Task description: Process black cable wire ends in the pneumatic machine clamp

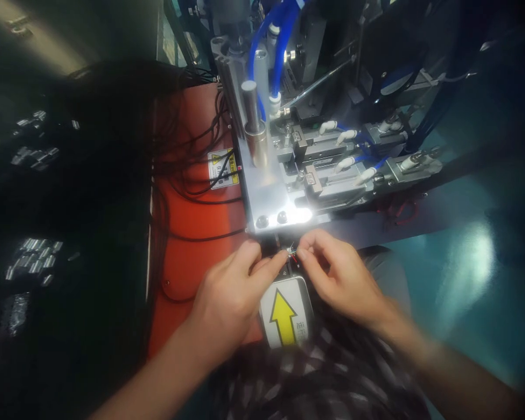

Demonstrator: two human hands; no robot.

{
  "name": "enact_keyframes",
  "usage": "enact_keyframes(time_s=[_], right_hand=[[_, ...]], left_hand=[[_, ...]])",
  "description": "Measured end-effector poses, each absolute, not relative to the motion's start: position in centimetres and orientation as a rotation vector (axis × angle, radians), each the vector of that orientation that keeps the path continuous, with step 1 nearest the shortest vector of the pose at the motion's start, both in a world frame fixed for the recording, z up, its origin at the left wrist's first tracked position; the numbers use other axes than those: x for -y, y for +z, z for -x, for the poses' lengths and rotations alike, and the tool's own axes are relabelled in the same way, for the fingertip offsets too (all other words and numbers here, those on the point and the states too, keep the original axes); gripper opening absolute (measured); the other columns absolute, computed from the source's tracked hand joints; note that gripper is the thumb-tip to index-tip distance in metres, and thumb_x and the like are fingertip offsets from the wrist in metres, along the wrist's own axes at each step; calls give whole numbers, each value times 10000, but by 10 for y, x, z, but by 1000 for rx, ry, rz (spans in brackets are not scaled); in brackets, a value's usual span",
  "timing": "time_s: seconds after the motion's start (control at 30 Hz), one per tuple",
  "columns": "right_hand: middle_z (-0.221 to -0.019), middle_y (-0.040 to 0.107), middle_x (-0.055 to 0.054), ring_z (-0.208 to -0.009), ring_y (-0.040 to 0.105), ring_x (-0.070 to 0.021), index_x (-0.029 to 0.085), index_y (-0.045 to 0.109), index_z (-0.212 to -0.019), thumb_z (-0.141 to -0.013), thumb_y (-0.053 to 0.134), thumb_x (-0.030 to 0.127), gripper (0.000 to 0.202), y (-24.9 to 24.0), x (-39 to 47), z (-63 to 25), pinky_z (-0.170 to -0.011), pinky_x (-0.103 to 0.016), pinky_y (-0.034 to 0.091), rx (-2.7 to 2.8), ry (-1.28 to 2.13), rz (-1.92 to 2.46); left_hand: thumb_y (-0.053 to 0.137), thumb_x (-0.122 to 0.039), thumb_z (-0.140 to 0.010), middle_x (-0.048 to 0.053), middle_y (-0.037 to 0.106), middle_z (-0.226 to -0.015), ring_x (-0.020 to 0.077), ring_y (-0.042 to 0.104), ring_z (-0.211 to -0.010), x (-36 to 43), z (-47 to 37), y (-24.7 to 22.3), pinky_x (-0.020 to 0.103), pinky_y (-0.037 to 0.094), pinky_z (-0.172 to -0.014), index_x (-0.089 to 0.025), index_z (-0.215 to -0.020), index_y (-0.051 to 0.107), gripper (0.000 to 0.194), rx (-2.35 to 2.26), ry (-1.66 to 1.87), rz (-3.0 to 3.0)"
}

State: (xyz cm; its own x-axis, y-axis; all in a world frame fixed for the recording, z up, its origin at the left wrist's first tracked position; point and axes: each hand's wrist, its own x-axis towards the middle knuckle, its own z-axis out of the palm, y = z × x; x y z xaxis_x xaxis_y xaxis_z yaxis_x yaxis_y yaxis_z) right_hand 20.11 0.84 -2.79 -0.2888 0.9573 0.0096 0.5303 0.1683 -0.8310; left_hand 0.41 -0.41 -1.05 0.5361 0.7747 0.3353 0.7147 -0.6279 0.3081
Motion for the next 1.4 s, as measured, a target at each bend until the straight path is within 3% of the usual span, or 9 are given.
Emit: enact_keyframes(time_s=[0.13, 0.37, 0.53, 0.73, 0.97, 1.4], right_hand=[[-651, 530, 23, -547, 474, -119, 179, 529, -825, -908, 489, 189, 93, -23, -7, -201, -543, -266, 340, 1974, 888, 1440], [-675, 517, 31, -608, 485, -104, 182, 533, -805, -917, 509, 262, 140, -28, -10, -199, -553, -216, 400, 1424, 1546, 1375], [-553, 432, 73, -483, 383, -73, 166, 540, -779, -903, 532, 299, 183, -24, -10, -196, -445, -193, 327, 1229, 1691, 1373], [-540, 434, 68, -471, 396, -83, 171, 545, -771, -896, 542, 310, 188, -26, -7, -195, -437, -204, 337, 1250, 1627, 1380], [-706, 506, 14, -632, 468, -120, 179, 555, -824, -914, 518, 256, 124, -34, -5, -197, -547, -233, 394, 1419, 1435, 1353], [-651, 550, 11, -551, 481, -116, 186, 546, -789, -890, 519, 239, 118, -24, -2, -191, -492, -233, 362, 1583, 1154, 1549]], left_hand=[[425, -147, -955, 48, 509, -771, 132, 513, -642, 4, -4, -10, 214, 415, -501, -128, -1186, 637, 314, -1287, 668, -2632], [428, -101, -939, 44, 505, -764, 127, 510, -641, 5, -3, -10, 208, 414, -501, -123, -1174, 639, 316, -1280, 679, -2634], [431, -120, -947, 34, 502, -769, 114, 502, -641, 6, -4, -10, 196, 419, -512, -136, -1177, 635, 308, -1292, 671, -2627], [433, -142, -953, 26, 497, -761, 110, 495, -637, 6, -4, -10, 193, 406, -507, -148, -1172, 638, 300, -1309, 669, -2637], [421, -136, -958, 28, 502, -758, 104, 489, -623, 5, -5, -8, 186, 402, -503, -139, -1151, 649, 299, -1302, 679, -2637], [400, -154, -967, 25, 508, -761, 102, 497, -628, 4, -5, -8, 179, 417, -502, -147, -1146, 645, 304, -1307, 654, -2646]])
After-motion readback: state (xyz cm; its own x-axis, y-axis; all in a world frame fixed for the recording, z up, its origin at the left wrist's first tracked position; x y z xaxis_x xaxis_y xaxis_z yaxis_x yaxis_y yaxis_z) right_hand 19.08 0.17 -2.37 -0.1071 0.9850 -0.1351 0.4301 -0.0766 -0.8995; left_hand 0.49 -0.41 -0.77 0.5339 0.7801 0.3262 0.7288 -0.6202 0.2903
